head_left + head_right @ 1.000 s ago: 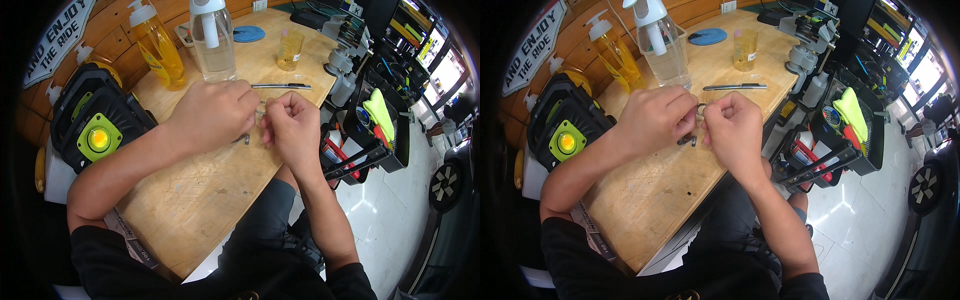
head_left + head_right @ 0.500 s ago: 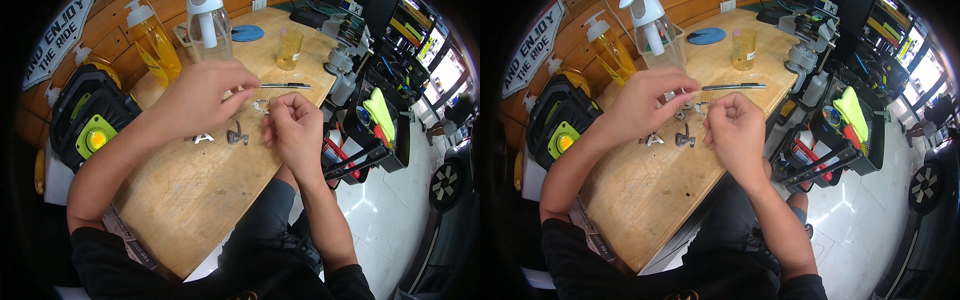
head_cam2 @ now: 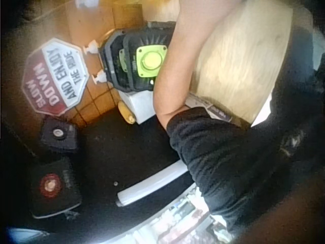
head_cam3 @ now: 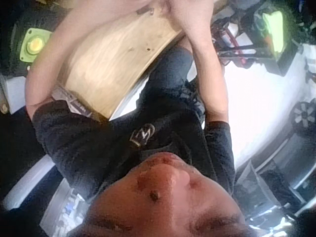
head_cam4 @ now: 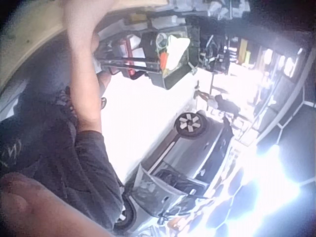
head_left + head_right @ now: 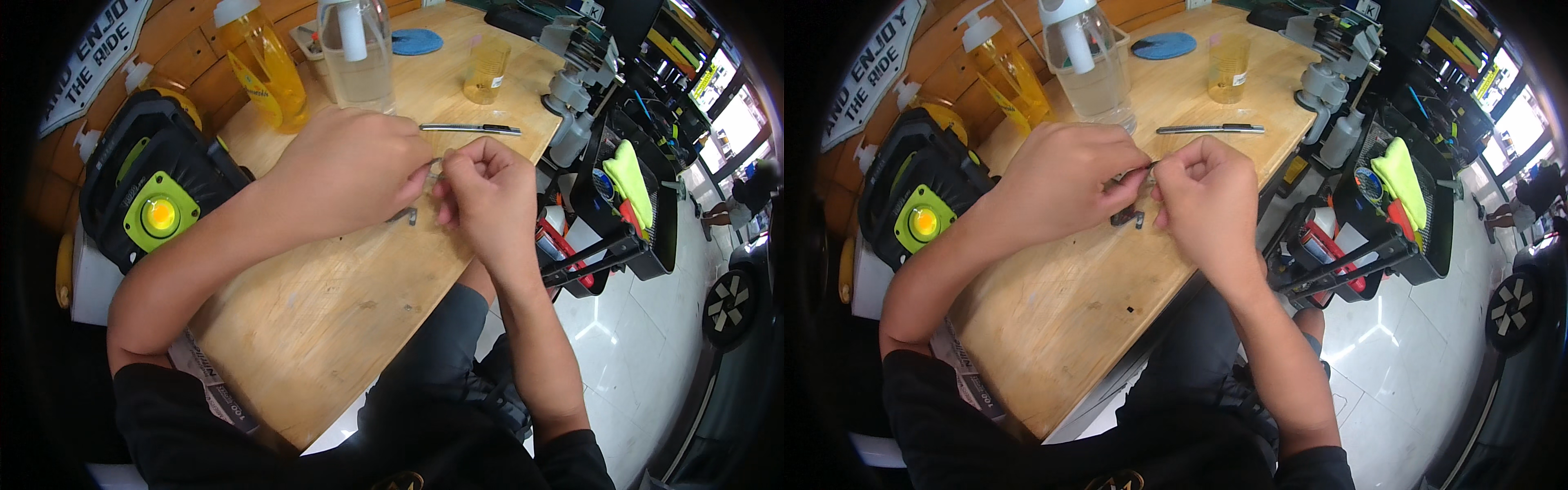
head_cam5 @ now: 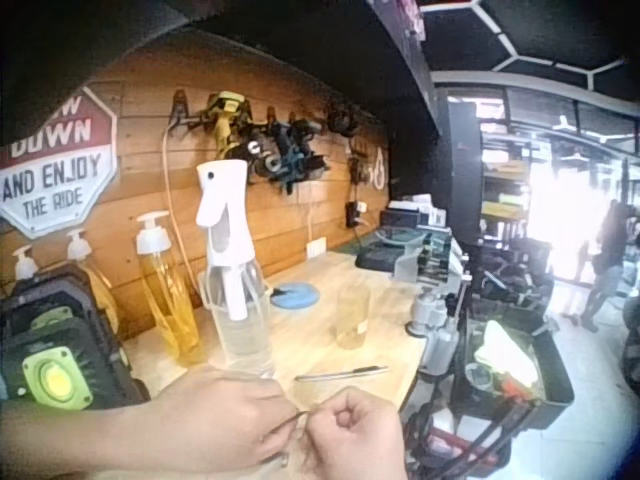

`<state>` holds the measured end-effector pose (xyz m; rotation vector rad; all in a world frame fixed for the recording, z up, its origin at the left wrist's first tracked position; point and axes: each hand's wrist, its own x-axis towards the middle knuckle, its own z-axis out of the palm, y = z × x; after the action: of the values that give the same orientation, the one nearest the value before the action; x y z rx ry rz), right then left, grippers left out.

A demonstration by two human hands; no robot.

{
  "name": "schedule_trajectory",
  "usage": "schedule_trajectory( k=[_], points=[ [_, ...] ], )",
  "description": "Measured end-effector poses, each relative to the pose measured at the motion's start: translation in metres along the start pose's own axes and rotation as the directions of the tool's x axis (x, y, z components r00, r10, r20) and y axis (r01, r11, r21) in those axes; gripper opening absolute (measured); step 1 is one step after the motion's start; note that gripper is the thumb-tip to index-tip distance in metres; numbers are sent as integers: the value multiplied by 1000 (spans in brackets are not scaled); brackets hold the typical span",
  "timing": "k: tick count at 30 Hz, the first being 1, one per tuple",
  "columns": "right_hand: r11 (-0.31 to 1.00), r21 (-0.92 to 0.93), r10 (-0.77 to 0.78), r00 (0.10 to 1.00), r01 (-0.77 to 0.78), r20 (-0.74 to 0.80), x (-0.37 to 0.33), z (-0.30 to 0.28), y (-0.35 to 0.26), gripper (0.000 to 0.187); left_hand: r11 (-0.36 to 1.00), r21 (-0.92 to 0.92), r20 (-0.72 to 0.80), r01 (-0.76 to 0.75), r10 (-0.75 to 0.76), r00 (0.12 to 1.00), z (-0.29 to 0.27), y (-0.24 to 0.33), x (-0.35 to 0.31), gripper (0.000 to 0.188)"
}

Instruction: The person assembles small metal hooks by hand at a workbench. They pick up individual hooks and small metal rings, then thread the rings onto the hooks one by one. The person handles the components directly without using tools, placing the assembled pieces on the table.

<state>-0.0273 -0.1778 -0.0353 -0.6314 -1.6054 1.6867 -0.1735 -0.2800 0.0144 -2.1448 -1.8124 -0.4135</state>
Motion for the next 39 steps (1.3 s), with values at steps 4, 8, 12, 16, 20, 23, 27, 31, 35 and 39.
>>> schedule_trajectory(
  k=[4,8,12,16,20,23,27,31,35,39],
  points=[
    [999,-35,30,1000,-30,-6,2,0,-3,15,983,171,-18,-64,68,998,9,3,-5,11],
    [996,-77,34,999,-34,-4,5,-1,-1,16,982,149,-125,-113,132,983,22,2,-7,16],
    [999,-34,31,999,-32,-11,5,-1,-1,15,974,148,-207,-174,203,957,27,-2,-5,19],
    [999,-43,3,1000,-4,-15,3,2,0,14,975,135,-232,-179,206,951,28,-5,-6,18],
    [1000,-23,21,1000,-21,-8,2,1,-3,14,984,74,-247,-161,175,953,22,-8,-3,11],
    [999,-42,14,1000,-13,7,-1,-2,0,14,988,51,-231,-144,151,961,18,-15,0,8],
    [1000,-1,-6,1000,6,12,-3,-1,2,16,991,-129,-184,30,-54,981,12,-21,4,13],
    [995,97,-13,1000,14,-15,0,-5,5,18,440,-691,405,573,-421,812,2,-17,11,27],
    [983,178,-40,999,37,15,4,-10,10,21,143,-850,465,506,-247,850,18,-15,4,40],
    [955,295,-41,997,18,71,7,-14,11,23,9,-916,390,402,-227,893,34,-9,-1,47]
  ],
)
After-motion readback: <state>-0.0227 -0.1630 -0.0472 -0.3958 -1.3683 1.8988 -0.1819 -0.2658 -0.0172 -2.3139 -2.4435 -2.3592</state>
